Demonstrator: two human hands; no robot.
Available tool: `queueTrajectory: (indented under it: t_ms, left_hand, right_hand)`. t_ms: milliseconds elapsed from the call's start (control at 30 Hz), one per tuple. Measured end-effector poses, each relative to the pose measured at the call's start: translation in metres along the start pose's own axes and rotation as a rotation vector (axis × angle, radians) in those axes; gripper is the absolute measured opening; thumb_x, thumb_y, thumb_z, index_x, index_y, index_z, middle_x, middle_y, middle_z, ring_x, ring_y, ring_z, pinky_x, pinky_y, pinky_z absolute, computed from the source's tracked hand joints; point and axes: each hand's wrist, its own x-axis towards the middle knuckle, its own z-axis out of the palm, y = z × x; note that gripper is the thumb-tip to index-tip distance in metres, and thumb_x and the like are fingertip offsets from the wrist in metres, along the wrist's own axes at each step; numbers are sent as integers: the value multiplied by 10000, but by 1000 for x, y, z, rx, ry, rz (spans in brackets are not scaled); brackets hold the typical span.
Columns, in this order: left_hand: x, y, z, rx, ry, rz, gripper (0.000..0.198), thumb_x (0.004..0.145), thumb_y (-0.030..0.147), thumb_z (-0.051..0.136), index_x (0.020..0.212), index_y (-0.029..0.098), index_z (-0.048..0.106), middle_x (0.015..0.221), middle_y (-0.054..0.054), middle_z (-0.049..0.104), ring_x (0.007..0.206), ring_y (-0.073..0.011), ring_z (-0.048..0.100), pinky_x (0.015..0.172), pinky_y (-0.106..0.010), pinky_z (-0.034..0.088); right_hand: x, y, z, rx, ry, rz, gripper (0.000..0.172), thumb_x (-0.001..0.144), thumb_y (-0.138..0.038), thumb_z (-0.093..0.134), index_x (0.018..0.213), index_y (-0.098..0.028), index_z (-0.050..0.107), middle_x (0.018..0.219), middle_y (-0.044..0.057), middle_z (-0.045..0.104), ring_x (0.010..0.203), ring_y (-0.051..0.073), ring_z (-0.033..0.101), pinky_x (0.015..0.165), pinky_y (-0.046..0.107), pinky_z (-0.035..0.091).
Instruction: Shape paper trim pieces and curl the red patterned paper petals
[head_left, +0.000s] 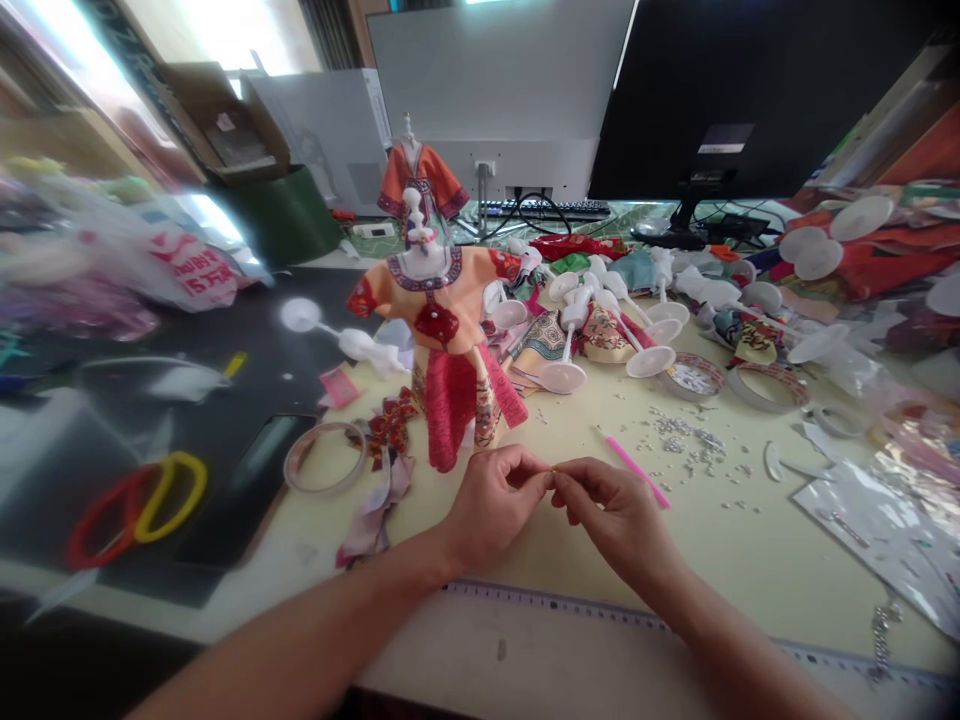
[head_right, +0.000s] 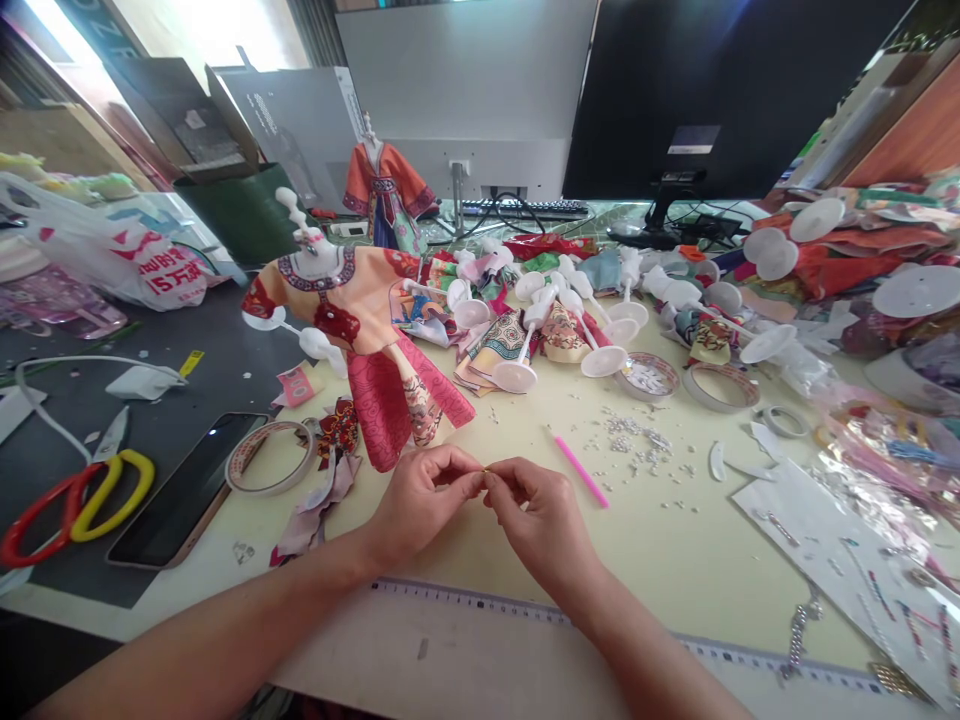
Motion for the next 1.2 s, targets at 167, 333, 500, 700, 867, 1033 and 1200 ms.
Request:
queueTrajectory:
  t_ms: [167,333,500,700,867,1033,1200]
  left_hand:
    - [-1,0,2,73,37,48,112,784,181,595,704,119,644,677,-44,675,645,-135,620,618,-233,490]
    - [-2,0,2,44,52,38,112,792,205,593,725,125,634,694,-43,668,659,-144,624,625,-243,501]
    - [-3,-1,2,98,159,142,81,798,161,581,728,144,618,696,-19,662,659,-121,613,634,-222,491]
    - [-4,-7,4,281,220,468,84,802,98,564,740,146,592,701,-22,642,682,-122,595,666,-245,470]
    - [-2,-9,4,369,267,587,89,800,67,553,770,145,583,714,-31,650,696,-128,605,686,-255,485]
    - [-1,-8,4,451,281,632,100,809,61,540,782,149,580,719,-35,661,693,-134,615,681,-265,496]
    - [-3,-7,4,543,299,704,117,824,55,520,821,157,576,740,-35,671,721,-140,629,698,-274,503]
  right_hand:
    - [2,1,1,29,10,26,179,837,-288,513,771,-178,638,641,26,621,525,126,535,487,246,424]
    - [2,0,2,63,16,0,172,839,-284,518,801,-181,650,663,28,629,563,133,558,507,243,448]
    - [-1,-3,3,84,104,-39,172,828,-328,563,882,-181,635,707,28,643,573,136,564,540,261,477]
    - [0,-3,4,140,147,-54,110,794,-285,599,749,-185,608,689,10,613,593,132,563,568,260,477]
    - [1,-3,6,280,122,64,123,771,-298,629,741,-179,624,663,3,612,571,122,560,543,245,474]
    - [0,-5,8,376,102,112,139,750,-304,658,723,-171,634,645,-2,612,561,109,555,547,233,470]
    - [1,-6,8,436,88,139,156,747,-312,668,704,-166,634,616,-7,602,554,100,537,544,223,455]
